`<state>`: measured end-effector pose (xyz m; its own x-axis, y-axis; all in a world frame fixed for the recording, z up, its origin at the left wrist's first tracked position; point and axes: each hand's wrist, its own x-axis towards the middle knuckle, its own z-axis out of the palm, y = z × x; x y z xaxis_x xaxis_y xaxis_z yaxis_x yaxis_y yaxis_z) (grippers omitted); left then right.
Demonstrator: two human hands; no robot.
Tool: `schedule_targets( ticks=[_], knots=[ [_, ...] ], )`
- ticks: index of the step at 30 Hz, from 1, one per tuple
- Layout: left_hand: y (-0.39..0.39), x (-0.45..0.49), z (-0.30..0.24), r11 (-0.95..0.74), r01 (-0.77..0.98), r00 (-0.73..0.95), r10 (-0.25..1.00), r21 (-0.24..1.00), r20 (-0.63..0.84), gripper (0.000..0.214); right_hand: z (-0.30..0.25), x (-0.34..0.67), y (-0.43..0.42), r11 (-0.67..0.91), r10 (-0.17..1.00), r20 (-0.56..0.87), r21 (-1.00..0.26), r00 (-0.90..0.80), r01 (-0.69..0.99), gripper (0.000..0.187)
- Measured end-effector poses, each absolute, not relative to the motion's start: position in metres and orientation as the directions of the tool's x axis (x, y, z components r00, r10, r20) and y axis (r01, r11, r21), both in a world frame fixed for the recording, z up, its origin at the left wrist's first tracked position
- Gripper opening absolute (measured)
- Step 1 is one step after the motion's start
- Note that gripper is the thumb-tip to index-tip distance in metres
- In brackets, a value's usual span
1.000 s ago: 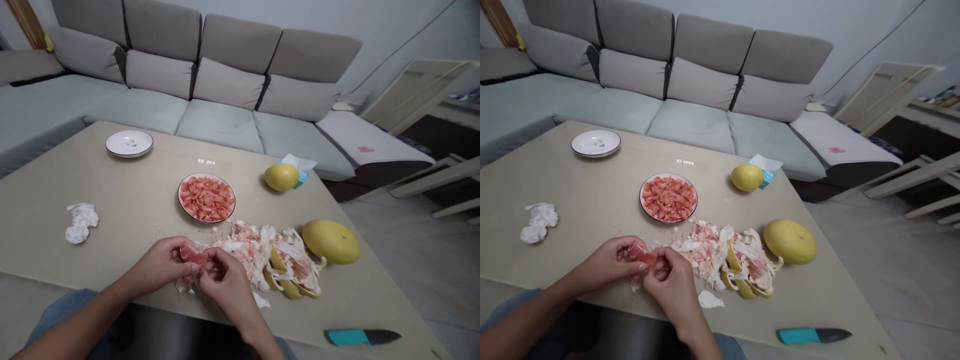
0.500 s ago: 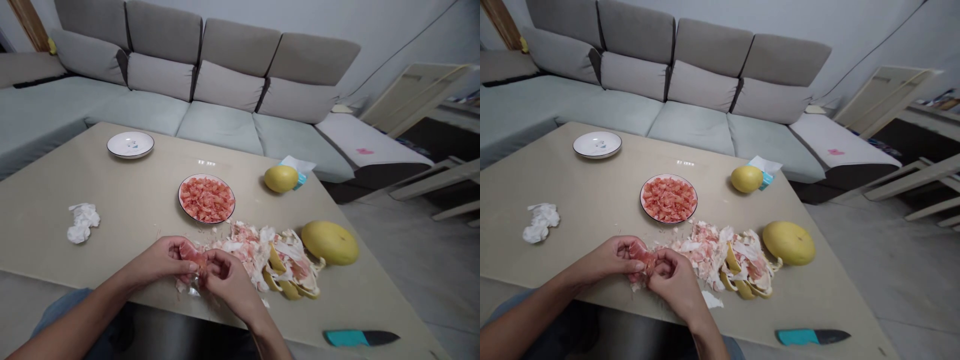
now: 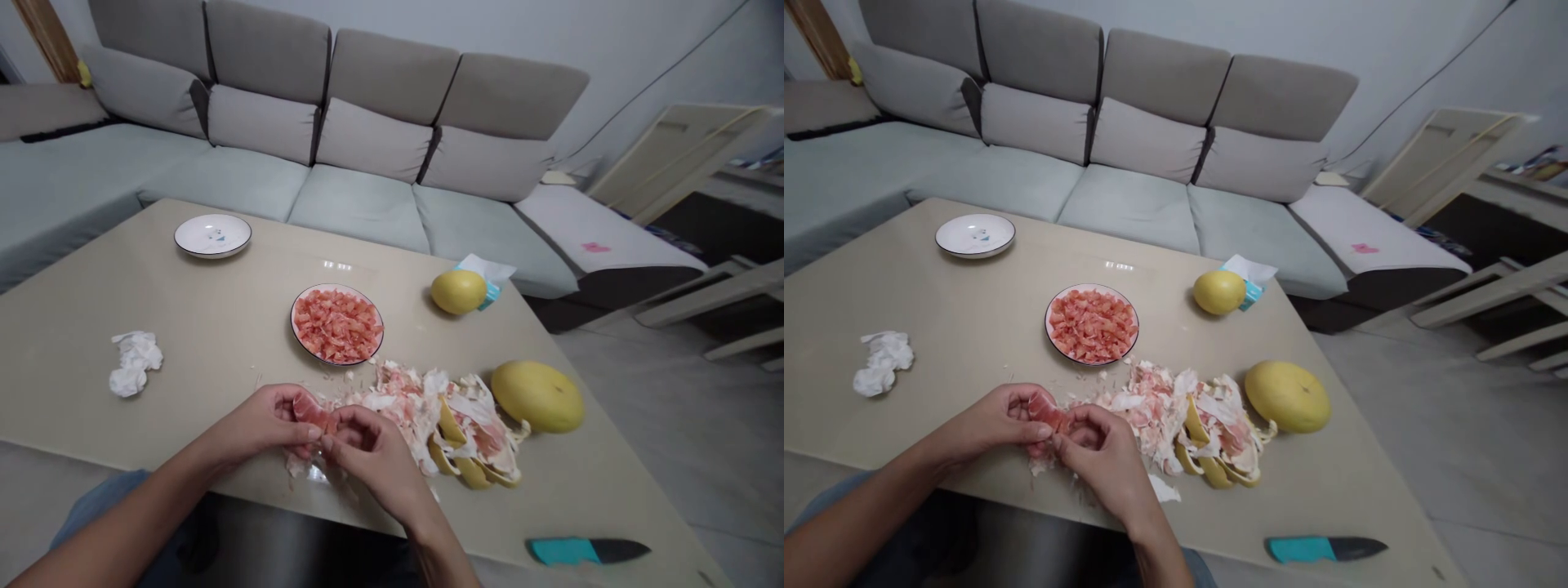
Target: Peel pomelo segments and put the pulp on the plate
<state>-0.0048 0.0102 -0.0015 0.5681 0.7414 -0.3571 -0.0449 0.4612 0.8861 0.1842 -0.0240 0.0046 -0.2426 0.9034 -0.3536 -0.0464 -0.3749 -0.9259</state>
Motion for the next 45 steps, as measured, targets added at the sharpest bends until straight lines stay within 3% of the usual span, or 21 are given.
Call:
schedule_targets(
  ticks=[8,14,20,40,45],
  knots=[
    [0.012,-0.005,0.003,0.451,-0.056,0.559,0.753,0.891,-0.346,0.027,0.003,0.187,-0.023,-0.395,0.897,-0.353,-0.910,-0.266,-0.124,0.031],
    [0.014,-0.004,-0.002,0.422,-0.050,0.532,0.779,0.905,-0.333,0.026,0.003,0.185,-0.022,-0.348,0.916,-0.335,-0.937,-0.220,-0.022,0.032],
    [0.012,-0.003,-0.004,0.384,-0.039,0.507,0.803,0.923,-0.313,0.024,-0.004,0.181,-0.023,-0.292,0.946,-0.283,-0.956,-0.160,-0.031,0.034],
    [0.013,-0.005,0.005,0.403,-0.218,0.441,0.853,0.889,-0.279,0.024,-0.004,0.185,-0.020,-0.344,0.938,-0.342,-0.895,-0.059,-0.285,0.035],
    [0.014,-0.007,0.007,0.522,-0.301,0.448,0.816,0.798,-0.365,0.031,-0.003,0.192,-0.015,-0.305,0.952,-0.304,-0.939,-0.031,-0.157,0.038]
  ],
)
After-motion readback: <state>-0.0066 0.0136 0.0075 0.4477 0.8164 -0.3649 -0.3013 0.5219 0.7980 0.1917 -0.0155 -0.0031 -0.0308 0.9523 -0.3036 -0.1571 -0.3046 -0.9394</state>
